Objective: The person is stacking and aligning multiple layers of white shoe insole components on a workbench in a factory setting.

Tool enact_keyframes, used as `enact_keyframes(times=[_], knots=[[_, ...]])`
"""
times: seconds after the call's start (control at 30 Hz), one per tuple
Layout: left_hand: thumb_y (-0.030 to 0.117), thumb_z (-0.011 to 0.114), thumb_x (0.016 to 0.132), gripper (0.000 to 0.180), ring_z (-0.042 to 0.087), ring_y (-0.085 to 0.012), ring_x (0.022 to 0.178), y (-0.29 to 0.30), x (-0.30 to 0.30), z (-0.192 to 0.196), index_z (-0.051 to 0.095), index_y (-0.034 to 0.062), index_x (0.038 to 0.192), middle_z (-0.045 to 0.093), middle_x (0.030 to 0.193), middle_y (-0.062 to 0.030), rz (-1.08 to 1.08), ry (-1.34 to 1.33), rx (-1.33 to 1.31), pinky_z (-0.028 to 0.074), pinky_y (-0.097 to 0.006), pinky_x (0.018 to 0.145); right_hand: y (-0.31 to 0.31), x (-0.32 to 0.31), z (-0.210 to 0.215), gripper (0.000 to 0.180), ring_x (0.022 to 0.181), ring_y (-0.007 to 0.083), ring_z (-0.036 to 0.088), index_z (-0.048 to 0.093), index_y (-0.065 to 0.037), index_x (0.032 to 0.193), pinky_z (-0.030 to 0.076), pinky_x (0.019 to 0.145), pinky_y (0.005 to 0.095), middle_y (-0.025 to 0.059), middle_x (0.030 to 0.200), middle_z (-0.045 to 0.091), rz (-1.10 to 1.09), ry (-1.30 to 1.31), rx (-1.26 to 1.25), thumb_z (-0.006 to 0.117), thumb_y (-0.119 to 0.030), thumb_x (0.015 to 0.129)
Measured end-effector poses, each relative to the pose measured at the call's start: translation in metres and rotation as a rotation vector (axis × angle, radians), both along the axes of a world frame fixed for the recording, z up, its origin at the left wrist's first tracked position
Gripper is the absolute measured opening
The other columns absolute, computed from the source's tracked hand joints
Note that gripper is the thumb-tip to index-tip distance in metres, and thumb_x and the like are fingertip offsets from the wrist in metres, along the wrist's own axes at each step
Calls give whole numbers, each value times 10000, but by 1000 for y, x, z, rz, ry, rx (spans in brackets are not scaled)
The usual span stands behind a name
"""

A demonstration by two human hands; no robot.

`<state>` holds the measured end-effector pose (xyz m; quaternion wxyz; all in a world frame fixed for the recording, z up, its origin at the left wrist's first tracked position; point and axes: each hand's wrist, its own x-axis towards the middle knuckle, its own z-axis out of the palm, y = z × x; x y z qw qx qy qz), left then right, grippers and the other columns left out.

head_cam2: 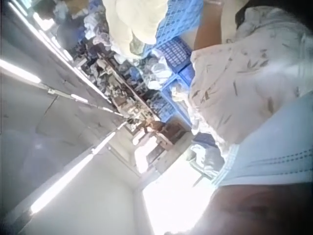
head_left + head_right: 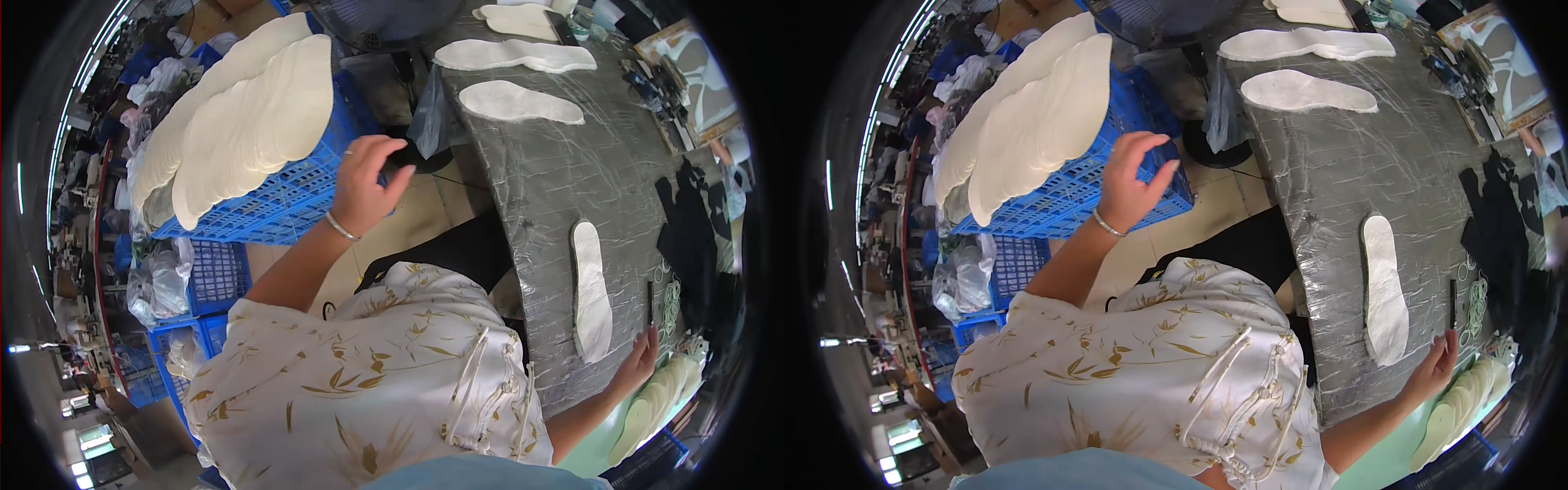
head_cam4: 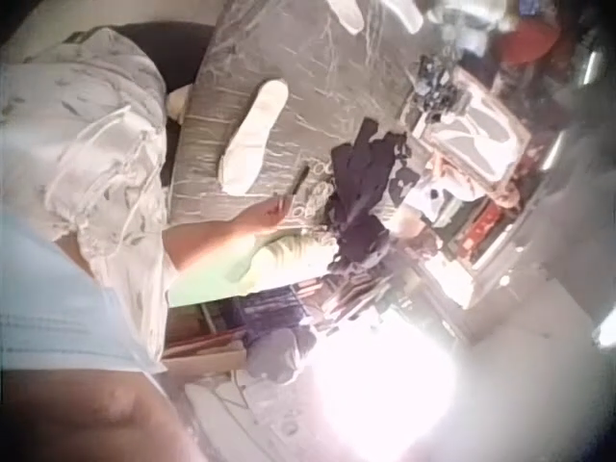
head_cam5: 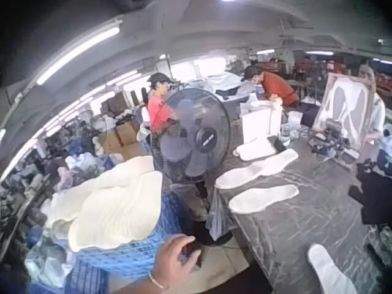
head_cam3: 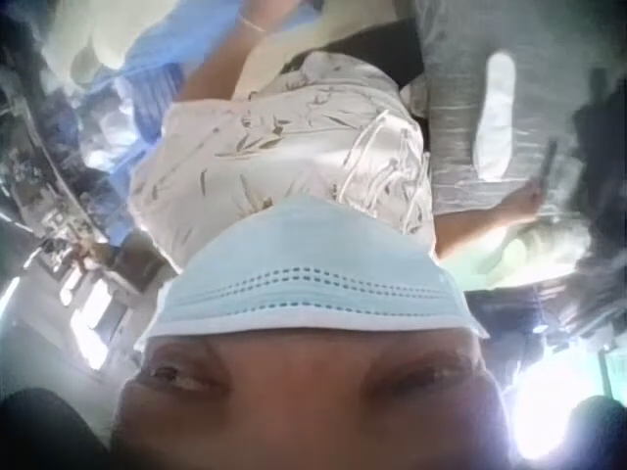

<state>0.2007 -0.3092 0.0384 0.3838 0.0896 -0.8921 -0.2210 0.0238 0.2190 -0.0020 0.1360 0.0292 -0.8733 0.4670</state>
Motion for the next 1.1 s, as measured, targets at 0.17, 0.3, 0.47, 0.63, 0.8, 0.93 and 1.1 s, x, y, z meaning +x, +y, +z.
enact_keyframes(times=[0.17,0.3,0.47,0.63,0.8,0.93,1.1], knots=[[79,731,728,272,590,-303,902,-41,62,7,617,35,972,620,984,-139,349,19,-190,475,-366,789,-122,-19,24,107,787,99,583,627,1,979,478,713,236,39,888,634,272,104,88,621,-33,879],[70,690,771,223,589,-304,897,-76,101,-3,610,23,973,621,970,-144,513,77,-302,472,-368,789,-289,30,56,158,655,171,562,613,-40,858,478,612,290,67,790,614,805,262,120,740,-71,769],[24,603,814,186,587,-323,865,-102,110,1,582,6,998,631,887,-141,488,173,-298,456,-410,749,-444,105,80,335,808,267,592,573,-73,861,501,665,366,83,837,563,1295,622,175,786,-232,657],[25,590,826,202,587,-295,838,-118,116,-4,576,17,1028,633,829,-111,494,106,-281,438,-399,744,-536,142,61,294,793,216,602,583,-65,860,494,638,329,64,837,580,1347,788,369,744,-233,680],[42,607,825,229,589,-251,809,-128,119,-6,572,18,1050,630,758,-68,450,64,-262,409,-365,732,-567,144,57,134,759,206,623,598,-64,805,509,600,315,69,808,595,1329,852,578,651,-132,702],[64,637,813,250,590,-224,794,-136,115,-4,581,16,1052,624,714,-47,443,56,-258,405,-355,720,-568,132,81,70,745,211,639,601,-60,770,528,581,314,81,790,607,1307,842,617,614,-93,710],[77,645,810,267,585,-221,773,-140,113,-2,582,15,1062,618,705,-41,412,38,-257,403,-352,710,-578,67,124,102,638,301,623,579,-71,685,519,571,387,103,717,607,984,822,197,627,-151,726]])
